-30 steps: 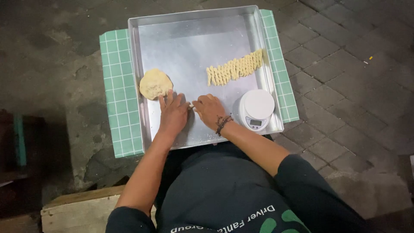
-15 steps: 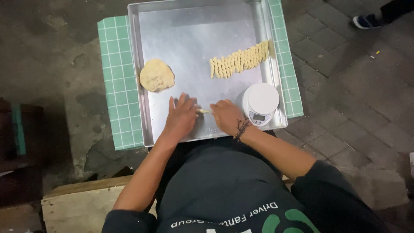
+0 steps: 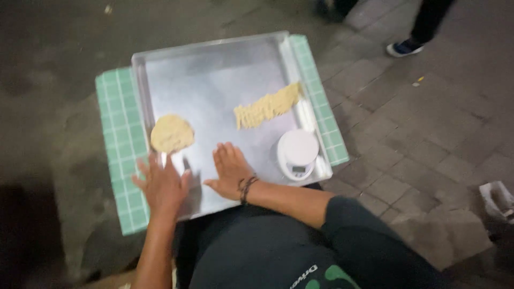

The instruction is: Rolling dough into thin strips and braiding them together on a metal tray.

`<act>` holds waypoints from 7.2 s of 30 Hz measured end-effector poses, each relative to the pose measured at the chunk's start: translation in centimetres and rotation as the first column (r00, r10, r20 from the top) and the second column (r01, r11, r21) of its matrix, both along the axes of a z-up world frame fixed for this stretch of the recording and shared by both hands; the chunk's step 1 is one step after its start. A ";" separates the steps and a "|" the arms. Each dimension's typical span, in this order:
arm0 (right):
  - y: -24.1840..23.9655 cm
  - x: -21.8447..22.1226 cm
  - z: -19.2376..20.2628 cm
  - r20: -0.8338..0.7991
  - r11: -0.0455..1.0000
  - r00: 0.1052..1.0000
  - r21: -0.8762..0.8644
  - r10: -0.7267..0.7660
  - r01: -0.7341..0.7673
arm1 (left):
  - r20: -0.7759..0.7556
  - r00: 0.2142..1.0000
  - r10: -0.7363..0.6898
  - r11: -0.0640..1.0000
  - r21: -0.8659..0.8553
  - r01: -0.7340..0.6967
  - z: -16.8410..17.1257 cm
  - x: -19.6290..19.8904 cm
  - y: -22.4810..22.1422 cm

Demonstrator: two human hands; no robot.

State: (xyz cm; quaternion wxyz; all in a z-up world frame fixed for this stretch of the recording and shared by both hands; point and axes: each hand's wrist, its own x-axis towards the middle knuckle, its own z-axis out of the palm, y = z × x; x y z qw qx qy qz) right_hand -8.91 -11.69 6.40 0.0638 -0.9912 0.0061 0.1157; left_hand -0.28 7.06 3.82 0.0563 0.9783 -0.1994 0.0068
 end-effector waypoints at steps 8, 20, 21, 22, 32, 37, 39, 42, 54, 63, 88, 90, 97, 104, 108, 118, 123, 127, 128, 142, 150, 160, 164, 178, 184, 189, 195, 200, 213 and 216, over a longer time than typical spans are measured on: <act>-2.9 7.1 -1.8 0.024 0.999 1.000 -0.038 0.005 -0.004 | -0.003 0.993 -0.118 0.983 -0.145 0.116 -1.4 -0.1 0.8; -5.2 10.7 -7.7 0.470 0.997 0.880 0.014 0.064 -0.080 | 0.075 0.988 -0.134 0.943 -0.298 0.151 -0.7 -0.3 1.3; -5.0 9.9 -9.1 0.567 0.994 0.819 0.009 0.088 -0.113 | 0.164 0.979 -0.122 0.939 -0.302 0.167 -0.1 -0.7 1.3; -4.7 8.6 -10.1 0.555 0.992 0.827 0.023 0.089 -0.122 | 0.146 0.983 -0.115 0.944 -0.293 0.154 0.1 -0.9 1.5; -6.5 4.1 -10.8 0.486 0.965 0.853 0.067 0.190 -0.253 | 0.033 0.993 -0.116 0.949 -0.291 0.120 0.5 -0.7 1.3; -6.6 -1.7 -11.7 0.289 0.946 0.931 0.167 0.223 -0.278 | 0.005 0.995 -0.104 0.945 -0.312 0.100 0.3 -0.6 1.3; -7.0 -3.4 -12.5 0.289 0.939 0.932 0.198 0.219 -0.282 | 0.034 0.994 -0.107 0.948 -0.296 0.113 0.1 -0.7 1.1; -5.6 -3.6 -11.7 0.309 0.949 0.934 0.199 0.177 -0.245 | 0.030 0.993 -0.110 0.931 -0.347 0.114 0.0 -0.7 1.2; -4.6 4.0 -7.5 0.446 0.986 0.883 0.011 0.146 -0.168 | -0.059 0.989 -0.134 0.879 -0.468 0.091 0.2 -0.4 1.8; -5.7 11.4 -9.0 0.680 0.996 0.732 0.025 0.048 -0.089 | 0.040 0.987 -0.156 0.855 -0.496 0.155 0.0 -0.6 1.7; -6.0 0.0 -9.2 0.280 0.946 0.933 0.161 0.228 -0.280 | 0.071 0.990 -0.120 0.817 -0.560 0.139 -1.5 -0.5 1.8; -5.6 -1.0 -9.0 0.302 0.919 0.880 0.032 0.365 -0.393 | 0.024 0.992 -0.123 0.821 -0.559 0.115 -1.1 -0.5 1.6; -3.5 -1.5 -7.2 0.446 0.907 0.845 0.148 0.295 -0.395 | 0.027 0.992 -0.125 0.813 -0.570 0.118 -0.3 -0.7 1.6; -1.4 1.2 -6.2 0.230 0.992 0.965 -0.006 0.125 -0.127 | -0.020 0.992 -0.127 0.820 -0.564 0.093 0.2 -0.7 1.7; -2.0 5.3 -3.1 0.095 0.999 0.995 -0.031 0.032 -0.029 | 0.005 0.993 -0.120 0.804 -0.586 0.100 0.0 -0.6 1.6; -6.3 12.5 -9.5 0.441 0.999 0.896 0.037 -0.052 0.040 | 0.060 0.990 -0.124 0.822 -0.553 0.137 -1.0 -0.4 1.8; -9.7 12.1 -9.5 0.359 0.775 0.841 0.623 -0.404 0.106 | 0.077 0.988 -0.133 0.817 -0.555 0.154 -1.1 -0.3 1.8; -11.8 10.8 -17.5 0.401 0.886 0.908 0.456 -0.119 -0.086 | 0.011 0.993 -0.119 0.819 -0.564 0.105 -0.9 -0.4 1.6; -10.6 9.2 -15.6 0.377 0.951 0.926 0.282 0.010 -0.125 | 0.052 0.991 -0.126 0.810 -0.571 0.133 -1.1 -0.4 1.7; -4.8 -2.2 -11.0 0.308 0.937 0.903 0.085 0.299 -0.339 | 0.102 0.984 -0.143 0.811 -0.558 0.176 -1.5 -0.5 1.8; -1.3 -2.9 -7.4 0.178 0.964 0.964 0.144 0.199 -0.226 | 0.018 0.991 -0.135 0.818 -0.562 0.122 -0.4 -0.7 1.8; -2.1 6.8 -4.5 0.148 0.999 0.989 0.011 0.029 -0.031 | 0.065 0.989 -0.130 0.807 -0.572 0.144 -0.8 -0.6 1.8; -3.5 10.5 -5.1 0.189 1.000 0.982 0.001 -0.018 0.018 | 0.073 0.989 -0.131 0.819 -0.554 0.149 -0.5 -0.4 1.7; -8.2 8.6 -14.0 0.397 0.935 0.891 0.171 0.223 -0.310 | 0.038 0.987 -0.156 0.818 -0.554 0.151 -0.1 -0.6 1.8; -7.1 5.0 -13.8 0.333 0.956 0.914 0.097 0.232 -0.278 | 0.002 0.992 -0.126 0.848 -0.519 0.109 0.1 -0.5 1.7; -5.9 0.1 -13.0 0.260 0.938 0.912 0.056 0.318 -0.343 | 0.073 0.984 -0.162 0.814 -0.554 0.175 -0.2 -0.7 1.7; -4.1 -1.6 -11.6 0.367 0.963 0.913 0.127 0.176 -0.237 | 0.085 0.983 -0.161 0.807 -0.563 0.180 0.2 -0.7 1.6; -1.4 -1.6 -8.0 0.370 0.972 0.916 0.109 0.156 -0.209 | 0.081 0.984 -0.159 0.821 -0.543 0.177 -0.2 -0.5 1.7; -2.6 9.5 -4.1 0.096 0.997 0.993 0.018 -0.070 0.069 | 0.068 0.986 -0.151 0.831 -0.531 0.164 -0.5 -0.3 1.7; -3.4 11.5 -4.3 0.156 0.992 0.979 0.021 -0.128 0.126 | 0.105 0.982 -0.155 0.818 -0.543 0.188 -0.9 -0.4 1.7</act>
